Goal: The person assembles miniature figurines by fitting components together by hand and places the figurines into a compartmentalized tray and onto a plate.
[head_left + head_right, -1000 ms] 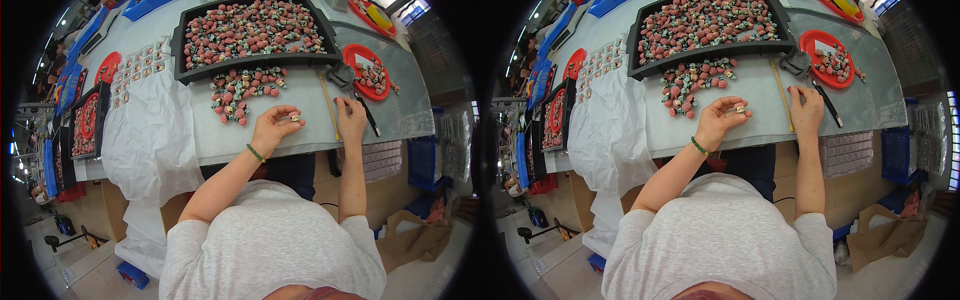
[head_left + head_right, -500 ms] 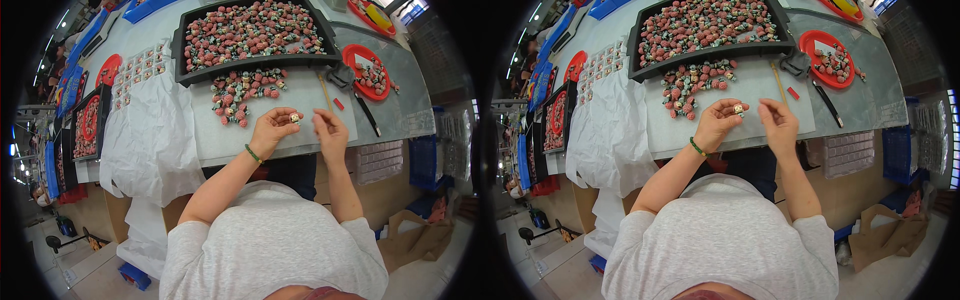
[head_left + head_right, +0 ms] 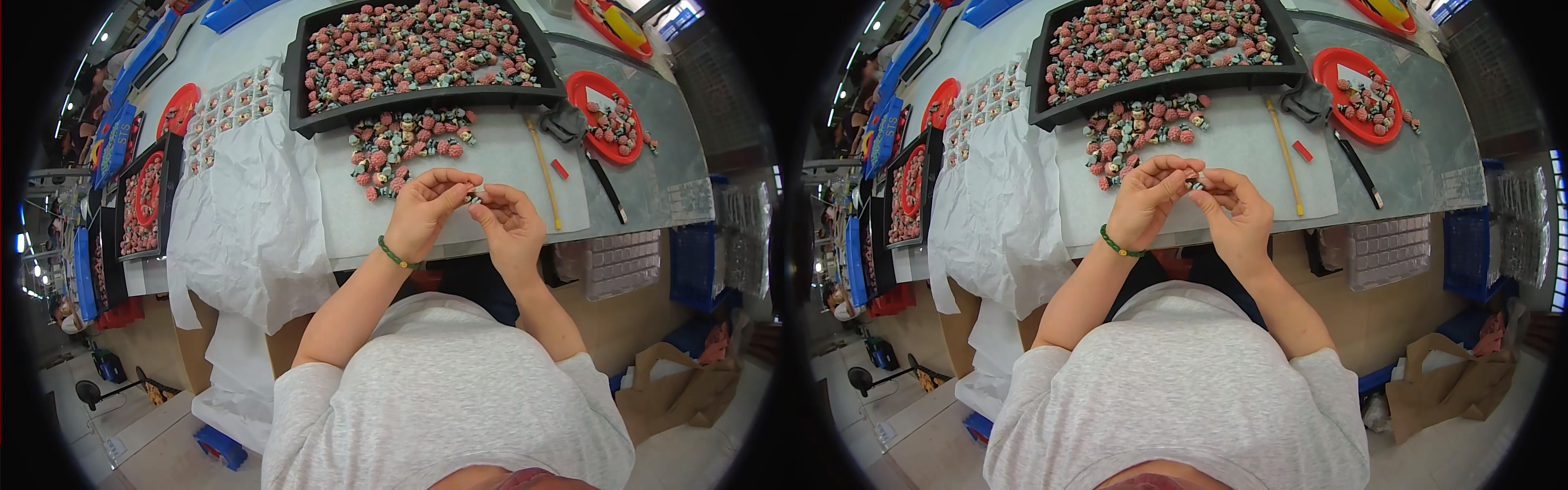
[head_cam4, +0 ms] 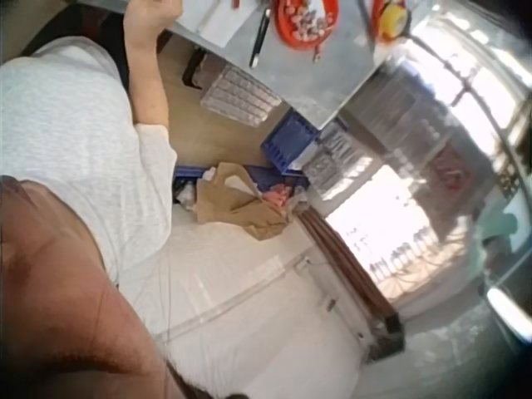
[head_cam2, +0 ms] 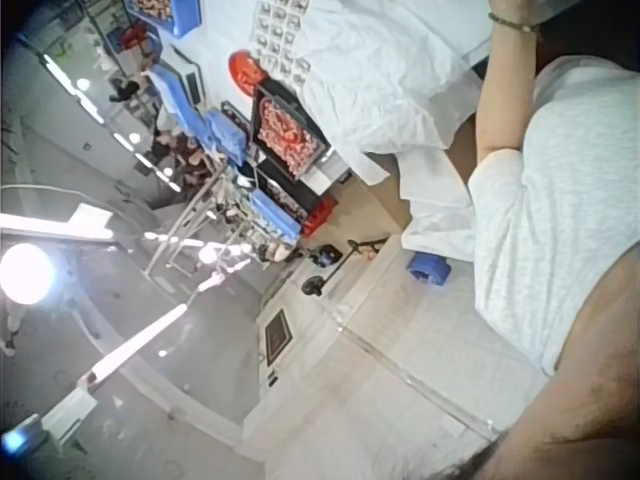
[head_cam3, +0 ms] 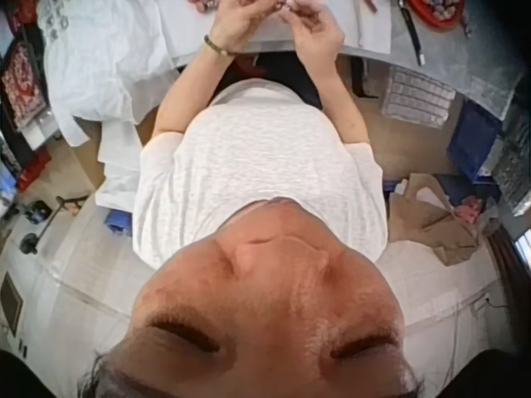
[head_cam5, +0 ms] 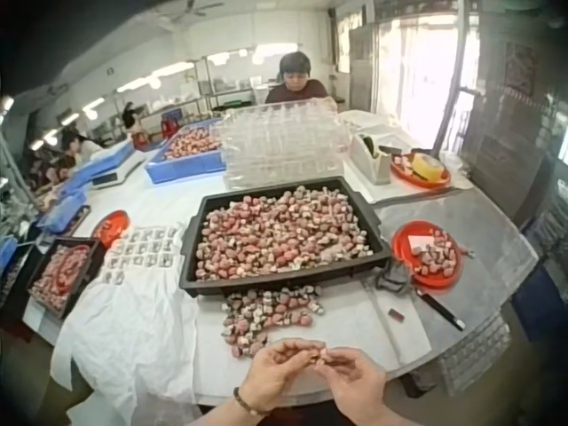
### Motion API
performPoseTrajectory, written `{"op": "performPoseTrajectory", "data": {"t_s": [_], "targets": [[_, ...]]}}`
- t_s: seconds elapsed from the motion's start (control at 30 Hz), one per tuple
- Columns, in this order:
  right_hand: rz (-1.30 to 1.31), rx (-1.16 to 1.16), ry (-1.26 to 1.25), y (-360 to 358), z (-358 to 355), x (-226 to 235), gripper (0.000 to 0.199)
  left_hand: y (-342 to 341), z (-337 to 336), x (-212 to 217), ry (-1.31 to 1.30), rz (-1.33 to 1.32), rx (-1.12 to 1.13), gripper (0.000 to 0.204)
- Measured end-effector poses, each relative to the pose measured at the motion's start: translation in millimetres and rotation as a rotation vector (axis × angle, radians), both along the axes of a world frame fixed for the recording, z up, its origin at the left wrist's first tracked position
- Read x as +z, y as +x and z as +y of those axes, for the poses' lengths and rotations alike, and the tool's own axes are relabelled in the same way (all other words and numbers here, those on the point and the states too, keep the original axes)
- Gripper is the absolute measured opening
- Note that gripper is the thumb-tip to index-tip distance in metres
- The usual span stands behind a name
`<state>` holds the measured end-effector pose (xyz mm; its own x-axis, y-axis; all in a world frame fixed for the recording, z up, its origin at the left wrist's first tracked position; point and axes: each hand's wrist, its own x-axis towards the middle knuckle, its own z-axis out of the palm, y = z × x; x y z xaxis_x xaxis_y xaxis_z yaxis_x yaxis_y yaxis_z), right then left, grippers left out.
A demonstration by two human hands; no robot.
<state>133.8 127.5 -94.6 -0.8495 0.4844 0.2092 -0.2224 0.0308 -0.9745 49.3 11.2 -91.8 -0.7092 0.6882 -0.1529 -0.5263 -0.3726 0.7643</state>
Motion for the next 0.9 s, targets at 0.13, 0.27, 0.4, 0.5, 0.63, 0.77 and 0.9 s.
{"op": "performPoseTrajectory", "data": {"t_s": [0.13,0.27,0.4,0.5,0.63,0.77,0.9], "targets": [[0.082,-0.060,0.192,-4.7,-4.5,1.1,0.032,4.2,-3.6,5.7,0.111,-0.126,0.054,0.025],[0.114,-0.092,0.290,-9.0,-5.1,-0.7,0.032,4.3,-3.3,10.6,0.095,-0.208,0.053,0.024],[0.132,-0.015,0.381,-10.4,-3.0,-2.1,0.025,4.9,-8.6,5.1,0.047,-0.153,0.067,0.026],[0.105,0.008,0.575,-25.6,11.9,6.0,0.020,0.8,-13.6,3.5,0.013,-0.085,0.116,0.026],[-0.061,-0.156,0.691,-69.2,37.9,8.0,0.019,-3.5,-15.6,13.7,0.017,-0.091,0.127,0.026],[-0.253,-0.055,0.828,-81.0,45.1,-4.7,0.020,-6.9,-16.6,17.2,-0.006,-0.157,0.113,0.026],[-0.348,0.092,0.153,-52.9,31.3,8.3,0.021,-8.6,-18.9,17.2,-0.206,-0.028,0.125,0.025]]}}
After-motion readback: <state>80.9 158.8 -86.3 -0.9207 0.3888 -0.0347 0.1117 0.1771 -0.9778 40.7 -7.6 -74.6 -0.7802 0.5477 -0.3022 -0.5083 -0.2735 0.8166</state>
